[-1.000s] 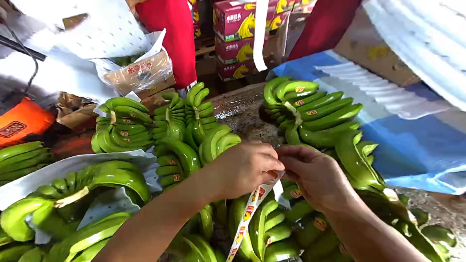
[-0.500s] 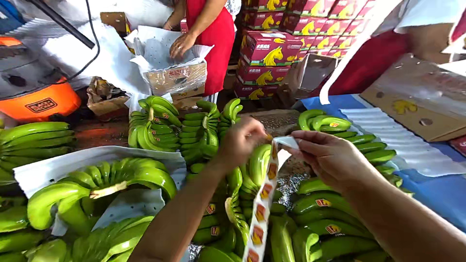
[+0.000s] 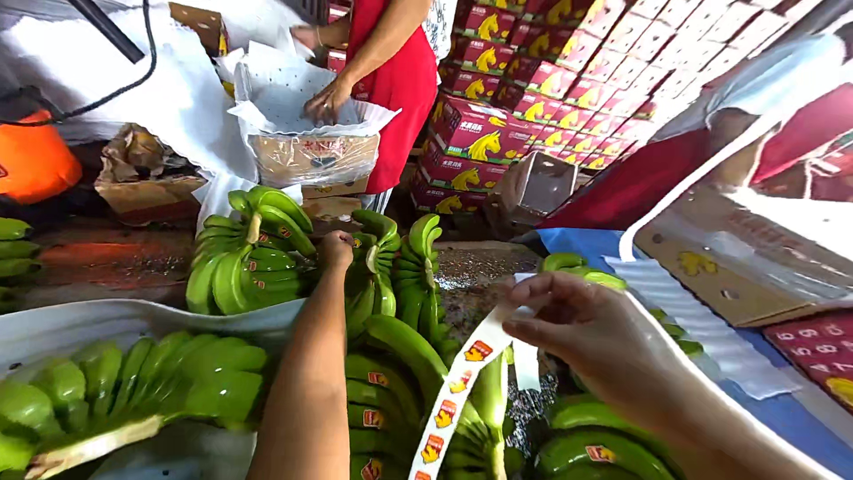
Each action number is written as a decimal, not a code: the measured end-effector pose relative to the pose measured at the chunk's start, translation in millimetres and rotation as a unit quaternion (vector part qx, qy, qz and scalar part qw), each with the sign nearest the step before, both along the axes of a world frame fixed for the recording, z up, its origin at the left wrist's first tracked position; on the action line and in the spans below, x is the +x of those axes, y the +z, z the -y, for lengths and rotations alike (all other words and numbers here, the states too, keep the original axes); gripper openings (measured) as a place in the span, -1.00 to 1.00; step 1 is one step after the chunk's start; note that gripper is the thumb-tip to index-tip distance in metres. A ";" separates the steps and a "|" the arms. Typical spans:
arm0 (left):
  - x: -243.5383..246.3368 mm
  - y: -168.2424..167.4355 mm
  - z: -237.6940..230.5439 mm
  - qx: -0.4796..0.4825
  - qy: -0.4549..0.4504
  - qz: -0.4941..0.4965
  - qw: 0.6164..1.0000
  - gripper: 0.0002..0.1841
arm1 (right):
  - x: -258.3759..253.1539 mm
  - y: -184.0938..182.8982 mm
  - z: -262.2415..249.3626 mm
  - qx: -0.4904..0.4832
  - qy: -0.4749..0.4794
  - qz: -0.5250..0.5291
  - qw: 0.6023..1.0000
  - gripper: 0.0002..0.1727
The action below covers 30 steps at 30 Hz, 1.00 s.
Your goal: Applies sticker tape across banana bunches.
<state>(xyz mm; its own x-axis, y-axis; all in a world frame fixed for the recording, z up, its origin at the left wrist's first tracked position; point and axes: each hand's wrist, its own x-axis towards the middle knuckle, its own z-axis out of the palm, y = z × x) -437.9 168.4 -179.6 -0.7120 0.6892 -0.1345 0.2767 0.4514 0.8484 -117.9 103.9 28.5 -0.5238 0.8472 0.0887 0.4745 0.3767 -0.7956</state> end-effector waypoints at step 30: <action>152.5 132.1 81.7 0.347 -0.469 -0.271 0.766 -0.94 | -4.5 -27.6 -14.3 -0.190 -0.182 -0.137 0.955 -0.86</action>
